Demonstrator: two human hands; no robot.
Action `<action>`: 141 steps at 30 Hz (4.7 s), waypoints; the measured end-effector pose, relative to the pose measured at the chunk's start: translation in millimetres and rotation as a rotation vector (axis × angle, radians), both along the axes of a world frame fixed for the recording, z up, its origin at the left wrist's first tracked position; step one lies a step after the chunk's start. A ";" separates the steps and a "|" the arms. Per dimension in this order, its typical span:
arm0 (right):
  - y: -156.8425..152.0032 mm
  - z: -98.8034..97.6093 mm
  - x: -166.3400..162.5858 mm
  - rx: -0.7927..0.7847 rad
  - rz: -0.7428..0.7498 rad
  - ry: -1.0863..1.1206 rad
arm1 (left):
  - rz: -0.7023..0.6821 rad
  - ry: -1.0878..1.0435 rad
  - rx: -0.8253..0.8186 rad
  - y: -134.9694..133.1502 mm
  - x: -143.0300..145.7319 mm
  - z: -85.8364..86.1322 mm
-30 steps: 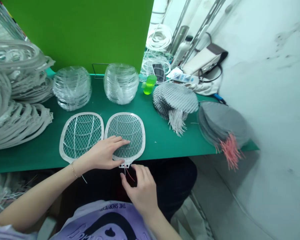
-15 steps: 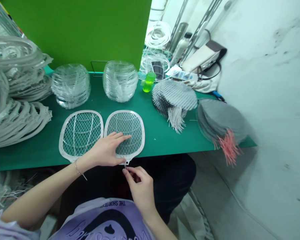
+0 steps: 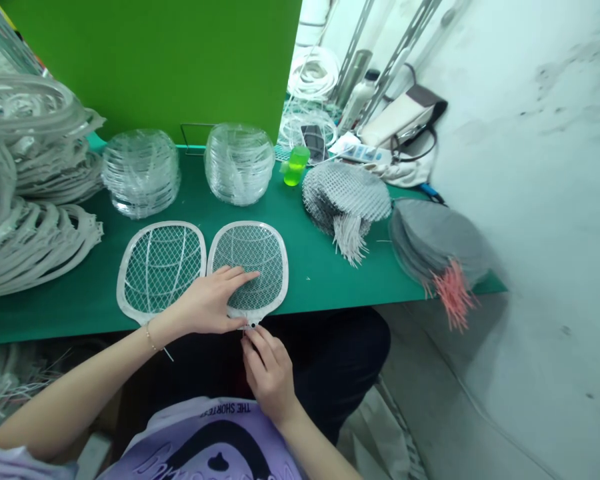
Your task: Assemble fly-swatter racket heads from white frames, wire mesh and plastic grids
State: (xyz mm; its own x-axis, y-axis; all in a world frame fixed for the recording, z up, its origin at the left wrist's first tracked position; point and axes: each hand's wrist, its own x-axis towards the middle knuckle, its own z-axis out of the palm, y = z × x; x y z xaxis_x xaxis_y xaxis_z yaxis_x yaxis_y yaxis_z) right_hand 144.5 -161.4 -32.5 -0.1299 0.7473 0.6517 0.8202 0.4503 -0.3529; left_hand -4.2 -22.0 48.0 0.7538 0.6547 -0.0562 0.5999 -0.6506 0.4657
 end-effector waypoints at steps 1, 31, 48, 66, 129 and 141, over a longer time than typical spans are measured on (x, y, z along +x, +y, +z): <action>0.4 -3.1 1.7 0.008 0.035 0.009 | 0.002 -0.005 0.001 -0.3 -0.6 -0.2; 13.0 19.7 6.6 -0.093 0.091 -0.157 | 0.037 0.137 -0.065 12.6 15.1 9.7; 21.6 -10.9 30.5 0.055 0.296 0.011 | 0.041 0.066 -0.030 10.5 11.8 4.8; 26.1 16.8 23.1 -0.030 0.073 0.143 | 0.079 0.112 -0.050 8.2 14.4 8.8; 38.7 -13.4 -82.5 0.054 0.467 0.067 | -0.010 -0.198 0.110 -32.9 -149.5 -41.8; 38.6 15.3 -76.5 -0.114 0.433 -0.206 | -0.043 -0.231 0.169 -30.9 -150.7 -45.8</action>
State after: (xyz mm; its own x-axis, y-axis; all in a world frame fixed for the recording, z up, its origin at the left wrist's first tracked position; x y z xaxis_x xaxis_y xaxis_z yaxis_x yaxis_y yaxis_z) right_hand 67.9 -122.8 -17.3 -0.5617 0.6612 0.4973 0.6241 0.7332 -0.2699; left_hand -154.9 -52.9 2.2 0.7610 0.6074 0.2278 0.4607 -0.7532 0.4695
